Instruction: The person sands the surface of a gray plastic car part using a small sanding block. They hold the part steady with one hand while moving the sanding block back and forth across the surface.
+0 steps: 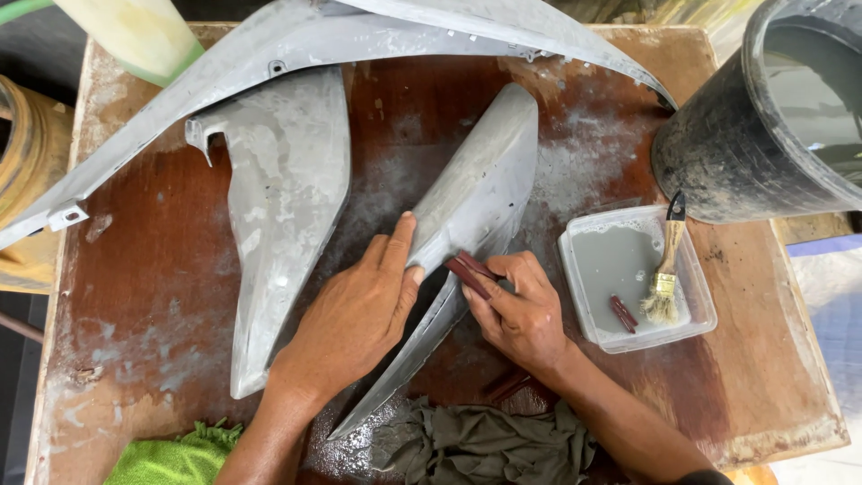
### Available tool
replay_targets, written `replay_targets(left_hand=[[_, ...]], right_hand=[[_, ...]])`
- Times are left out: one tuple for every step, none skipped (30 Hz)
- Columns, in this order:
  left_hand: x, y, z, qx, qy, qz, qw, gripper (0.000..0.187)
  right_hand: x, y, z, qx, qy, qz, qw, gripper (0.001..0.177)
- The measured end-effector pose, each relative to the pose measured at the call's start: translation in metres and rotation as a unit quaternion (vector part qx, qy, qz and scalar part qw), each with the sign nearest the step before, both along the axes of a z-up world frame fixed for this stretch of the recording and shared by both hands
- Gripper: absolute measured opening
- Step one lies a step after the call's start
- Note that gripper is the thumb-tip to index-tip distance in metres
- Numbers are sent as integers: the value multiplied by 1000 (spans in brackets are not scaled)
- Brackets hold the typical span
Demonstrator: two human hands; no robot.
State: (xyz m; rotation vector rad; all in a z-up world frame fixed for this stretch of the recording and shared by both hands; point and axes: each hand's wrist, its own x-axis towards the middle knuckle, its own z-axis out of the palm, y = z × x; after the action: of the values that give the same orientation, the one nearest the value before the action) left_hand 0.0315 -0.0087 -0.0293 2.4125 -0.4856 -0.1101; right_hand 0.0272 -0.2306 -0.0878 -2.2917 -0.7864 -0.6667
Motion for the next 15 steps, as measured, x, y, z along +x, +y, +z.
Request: replay_targets(left_hand=[[1, -1, 0, 0, 1, -3, 1000, 60], [2, -1, 0, -1, 15, -8, 1000, 60], [2, 0, 0, -1, 29, -13, 999, 61], [2, 0, 1, -2, 28, -10, 1000, 61], [2, 0, 1, 2, 35, -7, 999, 61], [2, -1, 2, 7, 43, -6, 999, 61], [2, 0, 1, 7, 44, -6, 999, 61], [2, 0, 0, 8, 25, -6, 1000, 61], [2, 0, -1, 9, 6, -6, 1000, 60], [2, -1, -1, 9, 5, -8, 1000, 60], [2, -1, -1, 5, 11, -9, 1000, 60], [1, 0, 0, 1, 16, -6, 1000, 60], [2, 0, 0, 1, 15, -4, 1000, 60], [2, 0, 1, 0, 16, -5, 1000, 60], [2, 0, 0, -1, 17, -6, 1000, 60]], right_hand=[[-3, -1, -1, 0, 1, -3, 1000, 27], [-3, -2, -1, 3, 8, 2, 1000, 25], [-4, -2, -2, 5, 15, 7, 1000, 23], [-4, -2, -2, 5, 14, 9, 1000, 23], [-4, -3, -3, 3, 15, 8, 1000, 21], [-5, -4, -5, 2, 17, 3, 1000, 20], [-2, -3, -5, 2, 18, 3, 1000, 20], [0, -3, -5, 9, 18, -2, 1000, 22], [2, -2, -5, 16, 18, -7, 1000, 24], [0, -3, -5, 15, 17, -8, 1000, 24], [-2, -3, -5, 17, 26, -10, 999, 24], [-3, -3, -6, 19, 34, -8, 999, 25], [-2, -3, -4, 19, 32, -6, 999, 25], [-3, -3, -4, 15, 30, 2, 999, 25], [-3, -4, -3, 11, 28, 9, 1000, 25]])
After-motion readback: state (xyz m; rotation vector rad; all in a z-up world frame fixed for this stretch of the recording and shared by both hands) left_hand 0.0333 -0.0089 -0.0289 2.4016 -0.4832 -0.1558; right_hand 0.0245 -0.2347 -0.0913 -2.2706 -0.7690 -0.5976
